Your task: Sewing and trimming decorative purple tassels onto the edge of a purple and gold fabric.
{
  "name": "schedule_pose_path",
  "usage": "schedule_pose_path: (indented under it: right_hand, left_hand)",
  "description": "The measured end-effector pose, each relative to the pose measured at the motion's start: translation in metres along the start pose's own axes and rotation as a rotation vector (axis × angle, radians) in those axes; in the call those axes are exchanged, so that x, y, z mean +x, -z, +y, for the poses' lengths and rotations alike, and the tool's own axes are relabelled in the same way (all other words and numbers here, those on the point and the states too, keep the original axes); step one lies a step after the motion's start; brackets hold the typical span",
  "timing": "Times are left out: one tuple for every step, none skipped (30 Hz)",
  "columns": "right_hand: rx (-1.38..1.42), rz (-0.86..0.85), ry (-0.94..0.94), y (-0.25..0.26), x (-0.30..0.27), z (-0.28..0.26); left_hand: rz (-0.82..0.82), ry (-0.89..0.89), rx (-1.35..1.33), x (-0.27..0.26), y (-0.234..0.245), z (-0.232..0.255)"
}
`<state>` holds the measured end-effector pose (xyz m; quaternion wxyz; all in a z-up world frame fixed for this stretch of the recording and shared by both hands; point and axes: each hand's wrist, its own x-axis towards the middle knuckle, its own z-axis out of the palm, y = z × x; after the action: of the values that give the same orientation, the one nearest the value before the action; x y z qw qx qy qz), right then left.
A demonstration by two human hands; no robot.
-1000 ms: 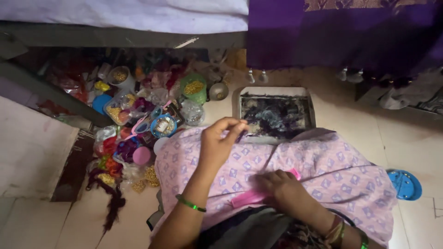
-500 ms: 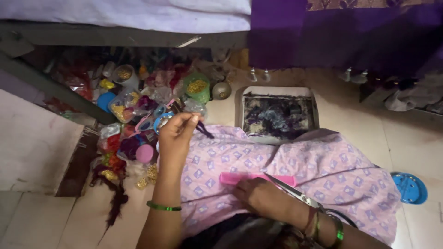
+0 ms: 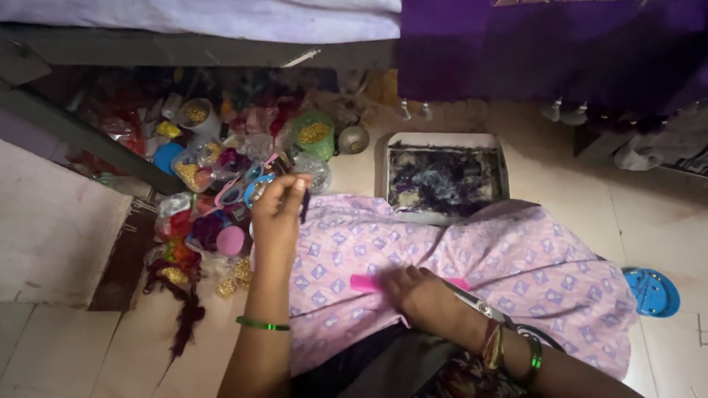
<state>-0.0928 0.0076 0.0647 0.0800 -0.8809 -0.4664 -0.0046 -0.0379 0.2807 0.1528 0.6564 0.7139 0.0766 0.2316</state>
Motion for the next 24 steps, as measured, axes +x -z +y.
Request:
schedule_pose_path:
  right_hand:
    - [0.119,0.044,0.04,0.0,-0.001,0.0]
    - [0.236,0.09,0.078,0.001,-0.003,0.0]
    - [0.236,0.091,0.074,0.011,-0.004,-0.003]
    - [0.42,0.106,0.079,0.021,-0.007,-0.007]
    - [0.605,0.121,0.084,0.03,-0.009,-0.012]
    - [0.608,0.121,0.081,0.047,-0.01,-0.013]
    - [0.757,0.171,0.111,0.064,-0.011,-0.015]
    - [0.907,0.221,0.146,0.08,-0.012,-0.017]
    - [0.912,0.222,0.147,0.077,-0.016,-0.01]
    - [0.939,0.402,0.14,0.073,-0.021,-0.004]
    - [0.96,0.584,0.132,0.069,-0.026,0.002]
    - [0.962,0.584,0.119,0.085,-0.025,0.01]
    - [0.877,0.604,0.009,0.1,-0.025,0.02]
    - [0.788,0.619,-0.11,0.115,-0.028,0.028]
    - [0.787,0.617,-0.134,0.112,-0.037,0.034]
    - [0.915,0.515,-0.187,0.108,-0.048,0.042]
    - [1.043,0.413,-0.24,0.105,-0.06,0.05]
    - [1.037,0.42,-0.277,0.092,-0.082,0.059]
    - [1.22,0.354,-0.478,0.079,-0.104,0.069]
    - [1.402,0.286,-0.684,0.066,-0.129,0.078]
    - [1.399,0.301,-0.723,0.064,-0.159,0.091]
    - [1.317,0.304,-0.845,0.064,-0.189,0.103]
    - [1.234,0.302,-0.965,0.064,-0.219,0.114]
    - [1.231,0.32,-0.993,0.063,-0.245,0.124]
  left_hand:
    - [-0.039,0.037,0.0,-0.001,-0.003,-0.001]
    - [-0.079,0.074,0.0,-0.002,-0.007,-0.002]
    - [-0.084,0.074,-0.001,-0.002,-0.011,-0.004]
    - [-0.115,0.065,-0.02,-0.004,-0.015,-0.006]
    - [-0.147,0.057,-0.04,-0.005,-0.019,-0.009]
    - [-0.15,0.06,-0.038,-0.007,-0.025,-0.009]
    - [-0.161,0.102,0.002,-0.009,-0.032,-0.008]
    - [-0.169,0.143,0.045,-0.011,-0.037,-0.007]
    - [-0.169,0.145,0.049,-0.014,-0.044,-0.012]
    - [-0.245,0.14,0.037,-0.018,-0.051,-0.016]
    - [-0.322,0.135,0.024,-0.022,-0.058,-0.022]
    - [-0.331,0.143,0.023,-0.028,-0.069,-0.017]
    - [-0.421,0.01,-0.022,-0.034,-0.08,-0.012]
    - [-0.518,-0.119,-0.074,-0.043,-0.094,-0.009]
    - [-0.534,-0.105,-0.082,-0.052,-0.107,-0.006]
    - [-0.633,-0.223,-0.045,-0.059,-0.124,-0.003]
    - [-0.729,-0.344,-0.011,-0.067,-0.141,0.0]
    - [-0.757,-0.333,-0.032,-0.076,-0.158,-0.001]
    - [-0.845,-0.218,-0.135,-0.085,-0.174,-0.001]
    - [-0.933,-0.097,-0.235,-0.096,-0.192,-0.002]
    - [-0.963,-0.082,-0.255,-0.104,-0.21,-0.007]
    - [-1.023,0.09,-0.393,-0.111,-0.228,-0.009]
    - [-1.077,0.27,-0.526,-0.119,-0.245,-0.011]
    - [-1.105,0.279,-0.535,-0.13,-0.264,-0.025]
